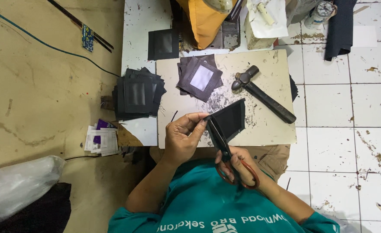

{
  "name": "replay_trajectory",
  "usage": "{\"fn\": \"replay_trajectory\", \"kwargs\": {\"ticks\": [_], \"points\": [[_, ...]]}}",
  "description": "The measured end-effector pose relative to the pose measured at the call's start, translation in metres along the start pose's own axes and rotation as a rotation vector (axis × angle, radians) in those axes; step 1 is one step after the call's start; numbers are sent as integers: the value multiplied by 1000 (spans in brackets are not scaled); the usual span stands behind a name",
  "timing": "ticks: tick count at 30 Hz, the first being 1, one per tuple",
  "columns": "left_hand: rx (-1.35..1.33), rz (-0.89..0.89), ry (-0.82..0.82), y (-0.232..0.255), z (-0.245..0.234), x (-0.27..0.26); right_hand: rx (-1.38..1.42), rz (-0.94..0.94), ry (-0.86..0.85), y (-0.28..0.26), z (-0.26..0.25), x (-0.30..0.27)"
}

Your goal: Trimming the edges of leather pieces with scissors after hammering them

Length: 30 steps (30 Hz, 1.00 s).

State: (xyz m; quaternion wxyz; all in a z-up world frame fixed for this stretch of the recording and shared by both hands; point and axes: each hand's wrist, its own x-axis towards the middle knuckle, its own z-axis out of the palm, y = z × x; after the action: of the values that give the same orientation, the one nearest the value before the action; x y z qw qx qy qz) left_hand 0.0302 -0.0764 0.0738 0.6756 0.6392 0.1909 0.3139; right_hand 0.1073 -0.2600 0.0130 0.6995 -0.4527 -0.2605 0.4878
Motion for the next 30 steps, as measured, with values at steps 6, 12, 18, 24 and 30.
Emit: {"fn": "replay_trajectory", "kwargs": {"ticks": [6,12,18,24,30], "points": [[62,31,-10,10,-2,-1,12,-36,-14,7,-4,-1],[128,-42,-31,0,-4,6,42,5,8,13,-13,-2],[237,-58,-122,31,-2,3,-852,-552,210,-49,-26,20],[723,193,-372,45,4,-3,-1087,-644,113,-74,-15,53],[387,31,-593,57,-5,11,-174,-156,152,-77,-4,41]]}}
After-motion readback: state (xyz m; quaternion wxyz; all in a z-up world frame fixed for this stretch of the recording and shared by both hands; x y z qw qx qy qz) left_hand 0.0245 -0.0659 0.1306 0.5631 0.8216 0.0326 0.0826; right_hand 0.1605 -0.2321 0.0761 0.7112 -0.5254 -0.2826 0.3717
